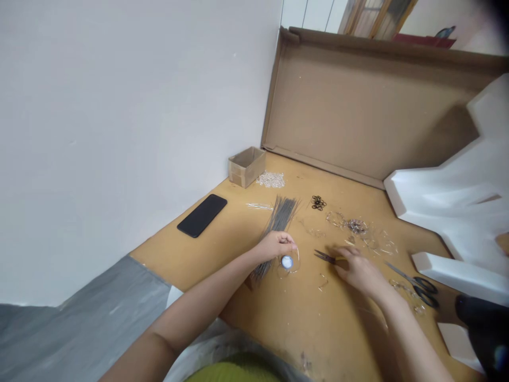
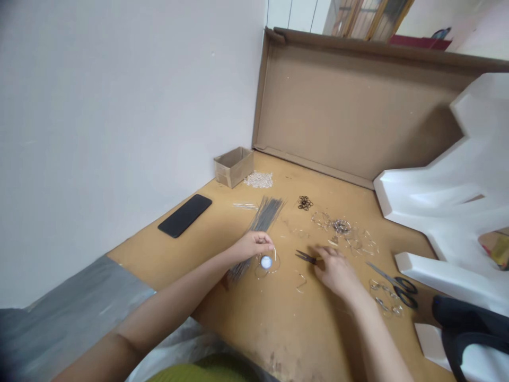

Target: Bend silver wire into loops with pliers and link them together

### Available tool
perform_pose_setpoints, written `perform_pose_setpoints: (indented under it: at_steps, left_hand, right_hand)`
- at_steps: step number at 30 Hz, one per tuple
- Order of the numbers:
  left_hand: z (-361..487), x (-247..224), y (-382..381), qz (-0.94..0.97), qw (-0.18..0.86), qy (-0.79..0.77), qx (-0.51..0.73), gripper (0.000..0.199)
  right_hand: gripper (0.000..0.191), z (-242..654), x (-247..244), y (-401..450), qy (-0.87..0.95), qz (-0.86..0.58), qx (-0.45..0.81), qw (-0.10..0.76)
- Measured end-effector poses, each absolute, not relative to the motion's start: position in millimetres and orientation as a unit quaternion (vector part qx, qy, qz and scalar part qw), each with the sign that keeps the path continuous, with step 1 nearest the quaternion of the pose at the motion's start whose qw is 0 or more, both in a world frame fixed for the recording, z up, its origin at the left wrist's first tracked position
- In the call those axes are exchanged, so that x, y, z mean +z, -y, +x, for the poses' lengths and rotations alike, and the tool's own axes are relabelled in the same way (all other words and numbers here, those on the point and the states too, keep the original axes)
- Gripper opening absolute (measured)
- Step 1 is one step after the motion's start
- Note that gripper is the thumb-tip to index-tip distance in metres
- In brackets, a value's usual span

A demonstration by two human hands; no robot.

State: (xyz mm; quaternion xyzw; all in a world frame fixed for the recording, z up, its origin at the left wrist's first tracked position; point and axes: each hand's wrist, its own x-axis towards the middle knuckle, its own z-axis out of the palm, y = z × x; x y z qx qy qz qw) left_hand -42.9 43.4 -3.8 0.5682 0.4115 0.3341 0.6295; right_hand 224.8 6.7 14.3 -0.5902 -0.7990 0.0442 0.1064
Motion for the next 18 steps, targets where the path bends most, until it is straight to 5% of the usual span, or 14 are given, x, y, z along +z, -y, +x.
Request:
perform_pose_setpoints:
  at_steps: [3,8,14,18]
  left_hand:
    - [-45,0,-44,0.554,0.636,-0.408,0.35,0.027]
    - [-50,8,-43,0.512,0.674,-0.405,0.345,0.03]
    - [-56,10,-46,0.476,0.723,-0.386,0.32,0.032]
    - [-60,12,-46,0.479,0.734,-0.367,0.311,0.029]
  right_hand:
    - [0.054,247,2,-1,0.798,-0.602,0.003,-0.006]
    - [0.059,237,-3,3,0.818,-0.567,-0.082,-0.041]
    - [0.02,222,10,-3,0.82,-0.56,-0.114,-0.045]
    - [0.018,214,25,-6,0.844,-0.519,-0.139,0.006]
